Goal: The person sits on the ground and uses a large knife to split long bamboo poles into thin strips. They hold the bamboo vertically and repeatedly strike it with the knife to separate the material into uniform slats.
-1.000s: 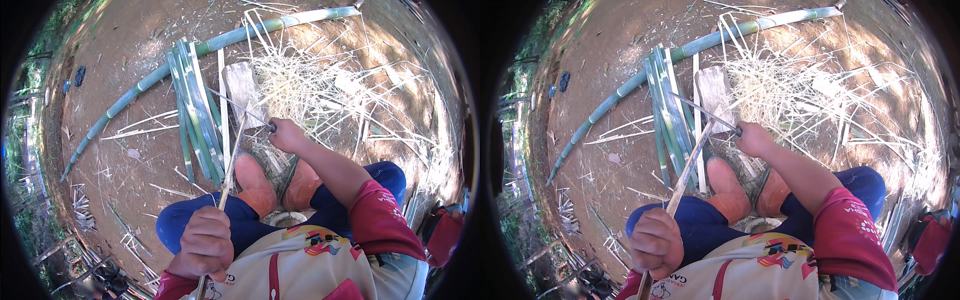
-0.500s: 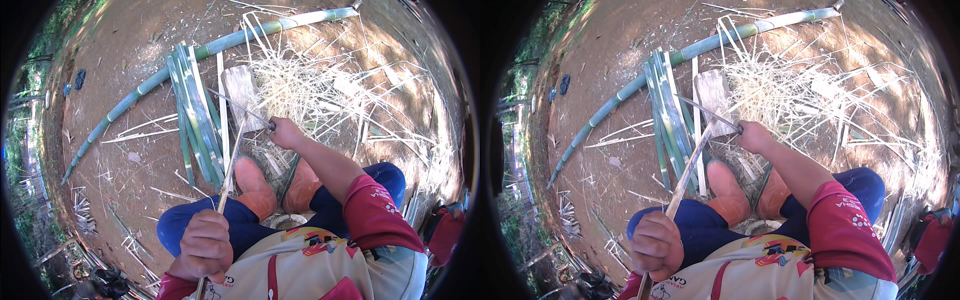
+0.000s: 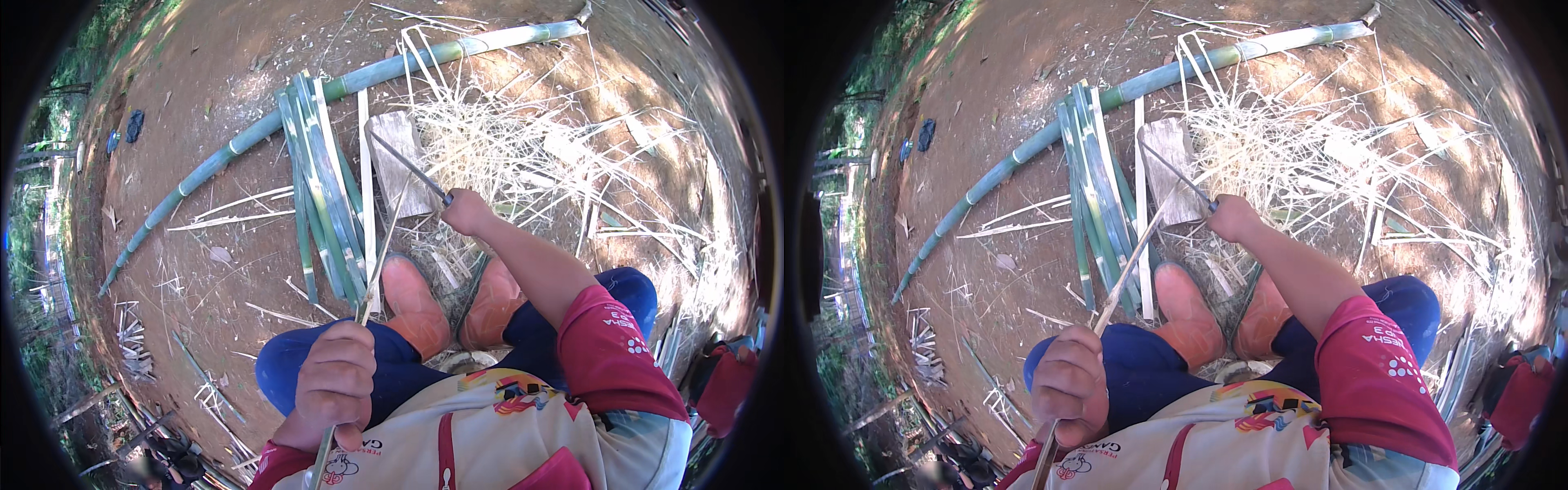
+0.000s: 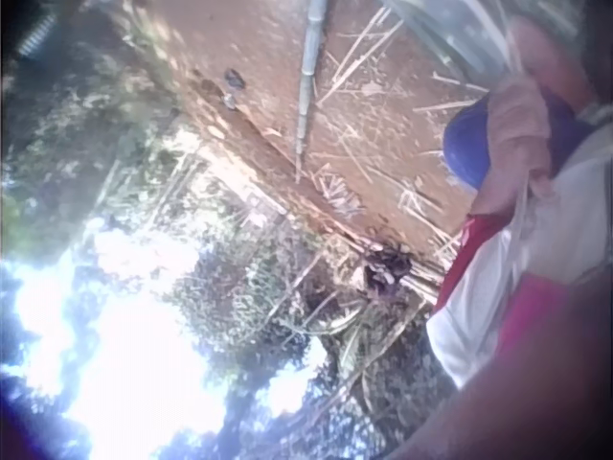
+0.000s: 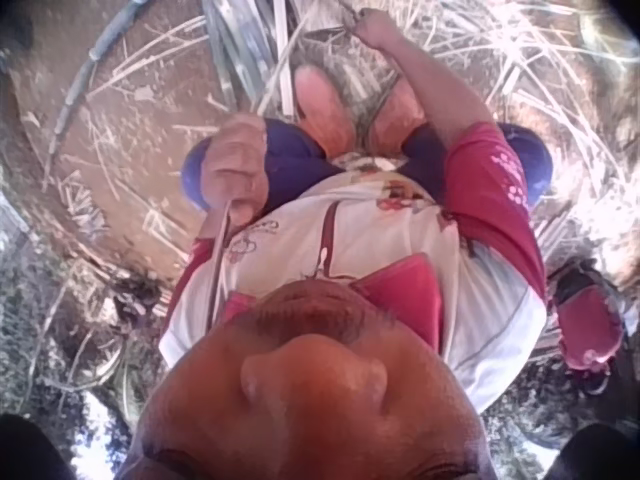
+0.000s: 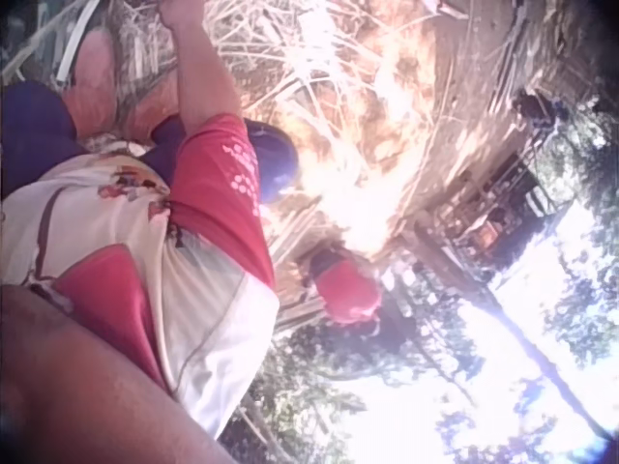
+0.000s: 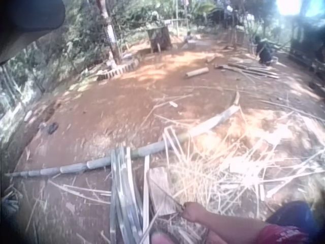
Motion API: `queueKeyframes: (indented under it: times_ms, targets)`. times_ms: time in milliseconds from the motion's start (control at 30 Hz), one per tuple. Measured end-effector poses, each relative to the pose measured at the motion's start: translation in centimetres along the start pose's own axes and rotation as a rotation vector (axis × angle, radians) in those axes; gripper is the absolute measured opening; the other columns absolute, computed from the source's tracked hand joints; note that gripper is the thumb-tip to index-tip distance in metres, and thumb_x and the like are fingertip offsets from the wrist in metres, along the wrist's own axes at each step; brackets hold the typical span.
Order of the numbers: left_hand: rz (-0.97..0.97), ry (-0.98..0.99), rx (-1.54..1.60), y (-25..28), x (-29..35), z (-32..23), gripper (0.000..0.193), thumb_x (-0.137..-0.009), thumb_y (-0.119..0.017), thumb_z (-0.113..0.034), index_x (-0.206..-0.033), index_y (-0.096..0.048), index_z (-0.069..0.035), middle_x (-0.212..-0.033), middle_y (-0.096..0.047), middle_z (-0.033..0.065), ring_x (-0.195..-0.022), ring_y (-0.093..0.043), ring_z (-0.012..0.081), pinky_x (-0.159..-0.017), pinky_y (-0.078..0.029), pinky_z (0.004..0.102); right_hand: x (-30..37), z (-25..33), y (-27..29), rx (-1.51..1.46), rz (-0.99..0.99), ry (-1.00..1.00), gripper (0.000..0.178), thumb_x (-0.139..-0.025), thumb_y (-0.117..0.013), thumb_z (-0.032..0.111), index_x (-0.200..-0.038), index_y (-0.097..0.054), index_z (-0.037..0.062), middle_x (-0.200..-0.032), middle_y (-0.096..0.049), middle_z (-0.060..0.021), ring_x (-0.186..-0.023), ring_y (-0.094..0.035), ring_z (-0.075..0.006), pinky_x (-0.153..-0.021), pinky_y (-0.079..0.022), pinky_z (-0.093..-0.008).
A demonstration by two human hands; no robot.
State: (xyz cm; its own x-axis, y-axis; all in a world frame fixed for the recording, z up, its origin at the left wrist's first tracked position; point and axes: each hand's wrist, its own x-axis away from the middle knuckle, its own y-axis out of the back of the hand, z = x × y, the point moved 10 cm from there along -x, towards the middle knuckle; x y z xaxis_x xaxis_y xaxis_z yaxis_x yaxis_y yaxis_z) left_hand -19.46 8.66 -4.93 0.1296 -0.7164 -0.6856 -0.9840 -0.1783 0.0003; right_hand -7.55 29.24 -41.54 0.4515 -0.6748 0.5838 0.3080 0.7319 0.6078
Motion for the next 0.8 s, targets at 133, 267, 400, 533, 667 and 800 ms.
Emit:
queueKeyframes:
  times_ms: [133,267,400,533,667,800]
  targets:
    - [0.111,0.009,0.120,-0.7,0.3,0.9,0.058,-0.096,-0.057,-0.060,-0.068,-0.044,-0.011,-0.059,-0.045,-0.0004,-0.048,-0.045,0.0185,-0.048,-0.035,0.0338,6.1,2.8,2.3,-0.014,-0.042,0.042,0.027,-0.083,-0.062,0.019,-0.103,-0.065,0.0003,-0.096,-0.069,-0.0258,-0.093,-0.068,-0.0420,-0.084,-0.054,-0.0490]
    - [0.116,0.008,0.098,-0.7,-0.1,0.3,0.064,-0.091,-0.061,-0.067,-0.065,-0.042,-0.012,-0.053,-0.041,-0.0007,-0.044,-0.040,0.0171,-0.045,-0.030,0.0326,11.3,7.1,2.7,-0.047,-0.047,0.209,0.026,-0.080,-0.065,0.018,-0.099,-0.062,0.0005,-0.085,-0.067,-0.0234,-0.085,-0.067,-0.0429,-0.079,-0.053,-0.0510]
    - [0.165,0.035,0.113,-1.2,-0.4,0.3,0.066,-0.088,-0.065,-0.068,-0.065,-0.042,-0.011,-0.049,-0.037,-0.0011,-0.041,-0.036,0.0163,-0.043,-0.028,0.0316,17.3,11.1,4.0,-0.097,0.001,0.371,0.027,-0.079,-0.066,0.017,-0.101,-0.063,0.0020,-0.085,-0.067,-0.0208,-0.083,-0.068,-0.0409,-0.076,-0.053,-0.0510]
    - [0.196,0.062,0.132,-1.3,-0.2,0.4,0.066,-0.085,-0.072,-0.061,-0.058,-0.038,-0.011,-0.057,-0.040,-0.0002,-0.047,-0.041,0.0193,-0.047,-0.029,0.0331,20.5,13.1,4.7,-0.141,-0.014,0.537,0.029,-0.077,-0.069,0.015,-0.104,-0.063,0.0046,-0.086,-0.067,-0.0186,-0.082,-0.069,-0.0386,-0.071,-0.053,-0.0494]
    - [0.199,0.061,0.136,-1.5,-0.3,0.4,0.065,-0.086,-0.073,-0.058,-0.058,-0.038,-0.012,-0.057,-0.041,-0.0001,-0.047,-0.041,0.0193,-0.047,-0.028,0.0333,17.7,10.3,3.7,-0.129,-0.030,0.447,0.033,-0.075,-0.071,0.015,-0.106,-0.063,0.0059,-0.085,-0.067,-0.0175,-0.081,-0.069,-0.0371,-0.069,-0.053,-0.0478]
    - [0.166,0.051,0.127,-1.5,-0.4,0.4,0.062,-0.089,-0.070,-0.059,-0.062,-0.041,-0.011,-0.050,-0.038,-0.0015,-0.041,-0.038,0.0162,-0.043,-0.028,0.0307,18.6,11.4,4.1,-0.133,-0.010,0.477,0.032,-0.076,-0.071,0.014,-0.105,-0.063,0.0047,-0.084,-0.066,-0.0185,-0.079,-0.068,-0.0391,-0.070,-0.053,-0.0473]
